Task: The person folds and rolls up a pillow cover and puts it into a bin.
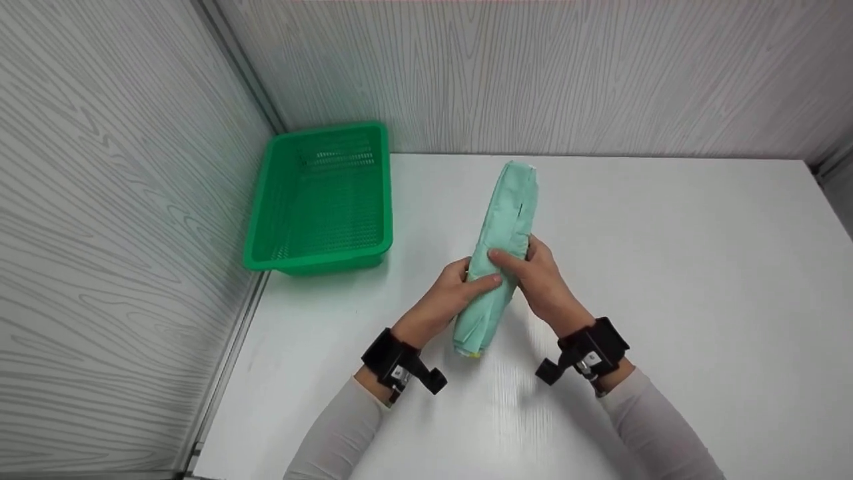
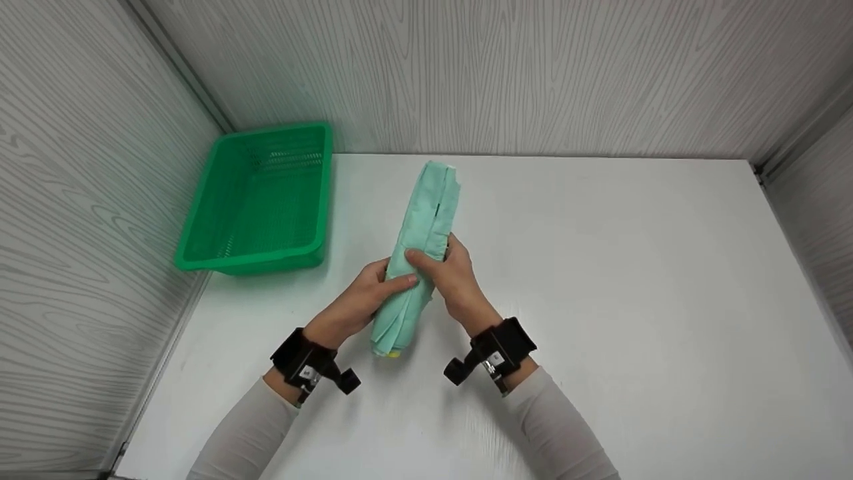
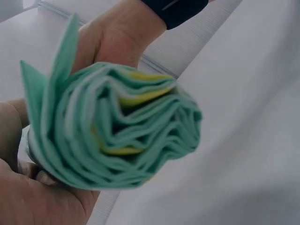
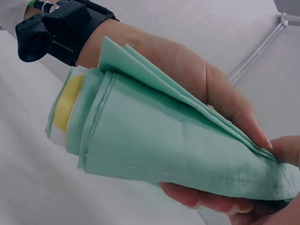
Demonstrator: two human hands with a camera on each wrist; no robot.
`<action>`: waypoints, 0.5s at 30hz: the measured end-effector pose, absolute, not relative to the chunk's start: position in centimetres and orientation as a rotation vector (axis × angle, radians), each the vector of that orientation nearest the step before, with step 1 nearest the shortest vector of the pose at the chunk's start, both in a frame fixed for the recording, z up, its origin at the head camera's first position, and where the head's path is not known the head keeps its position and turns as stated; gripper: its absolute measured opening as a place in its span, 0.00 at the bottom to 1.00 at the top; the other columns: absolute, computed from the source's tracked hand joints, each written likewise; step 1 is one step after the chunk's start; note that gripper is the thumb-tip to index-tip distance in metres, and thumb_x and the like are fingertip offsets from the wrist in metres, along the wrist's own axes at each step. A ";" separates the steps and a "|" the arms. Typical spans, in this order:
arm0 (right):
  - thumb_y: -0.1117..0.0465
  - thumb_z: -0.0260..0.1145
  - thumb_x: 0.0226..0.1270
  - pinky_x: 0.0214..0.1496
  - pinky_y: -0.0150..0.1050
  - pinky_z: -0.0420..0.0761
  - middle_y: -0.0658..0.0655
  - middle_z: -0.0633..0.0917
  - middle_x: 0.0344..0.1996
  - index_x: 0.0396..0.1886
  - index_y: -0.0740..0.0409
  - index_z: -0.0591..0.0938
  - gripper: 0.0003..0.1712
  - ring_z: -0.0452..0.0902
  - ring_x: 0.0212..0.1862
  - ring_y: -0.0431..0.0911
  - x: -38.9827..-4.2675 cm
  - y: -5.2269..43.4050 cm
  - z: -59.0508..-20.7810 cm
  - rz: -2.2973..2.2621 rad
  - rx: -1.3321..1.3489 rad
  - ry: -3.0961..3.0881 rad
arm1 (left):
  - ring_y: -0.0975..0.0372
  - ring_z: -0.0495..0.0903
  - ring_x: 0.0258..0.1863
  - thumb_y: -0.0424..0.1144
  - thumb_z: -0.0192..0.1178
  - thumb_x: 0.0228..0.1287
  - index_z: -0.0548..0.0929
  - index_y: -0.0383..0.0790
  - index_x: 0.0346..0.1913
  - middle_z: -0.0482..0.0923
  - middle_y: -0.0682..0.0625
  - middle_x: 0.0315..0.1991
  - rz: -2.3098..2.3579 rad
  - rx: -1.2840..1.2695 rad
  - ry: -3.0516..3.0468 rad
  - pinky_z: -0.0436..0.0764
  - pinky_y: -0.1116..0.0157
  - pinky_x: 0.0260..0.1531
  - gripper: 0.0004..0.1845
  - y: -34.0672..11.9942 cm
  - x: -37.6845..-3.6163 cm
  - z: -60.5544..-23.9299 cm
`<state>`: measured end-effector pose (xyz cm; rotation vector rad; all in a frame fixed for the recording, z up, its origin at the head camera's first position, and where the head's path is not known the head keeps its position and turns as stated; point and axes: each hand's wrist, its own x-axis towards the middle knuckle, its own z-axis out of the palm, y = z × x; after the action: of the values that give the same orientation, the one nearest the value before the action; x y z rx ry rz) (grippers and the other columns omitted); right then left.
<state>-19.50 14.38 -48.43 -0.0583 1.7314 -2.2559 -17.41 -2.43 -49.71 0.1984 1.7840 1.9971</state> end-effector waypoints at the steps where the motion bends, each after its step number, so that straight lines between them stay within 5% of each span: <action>1: 0.59 0.68 0.63 0.58 0.43 0.74 0.61 0.74 0.56 0.65 0.62 0.64 0.34 0.74 0.57 0.50 -19.7 14.3 -48.4 -2.239 -0.058 1.723 | 0.56 0.80 0.48 0.51 0.64 0.61 0.73 0.44 0.61 0.80 0.47 0.50 1.983 0.201 1.795 0.78 0.60 0.48 0.27 -2.6 -17.5 -49.6; 15: 0.58 0.68 0.63 0.57 0.43 0.76 0.61 0.76 0.56 0.64 0.63 0.66 0.33 0.76 0.55 0.50 -22.1 12.7 -47.5 -2.085 -0.043 1.679 | 0.57 0.81 0.46 0.52 0.61 0.64 0.77 0.39 0.58 0.81 0.44 0.48 1.981 0.019 1.819 0.79 0.61 0.46 0.25 -5.2 -17.6 -48.5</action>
<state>-22.09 12.72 -47.55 -0.0434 1.6791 -2.0853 -17.64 -5.19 -48.49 0.0189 1.8193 1.9810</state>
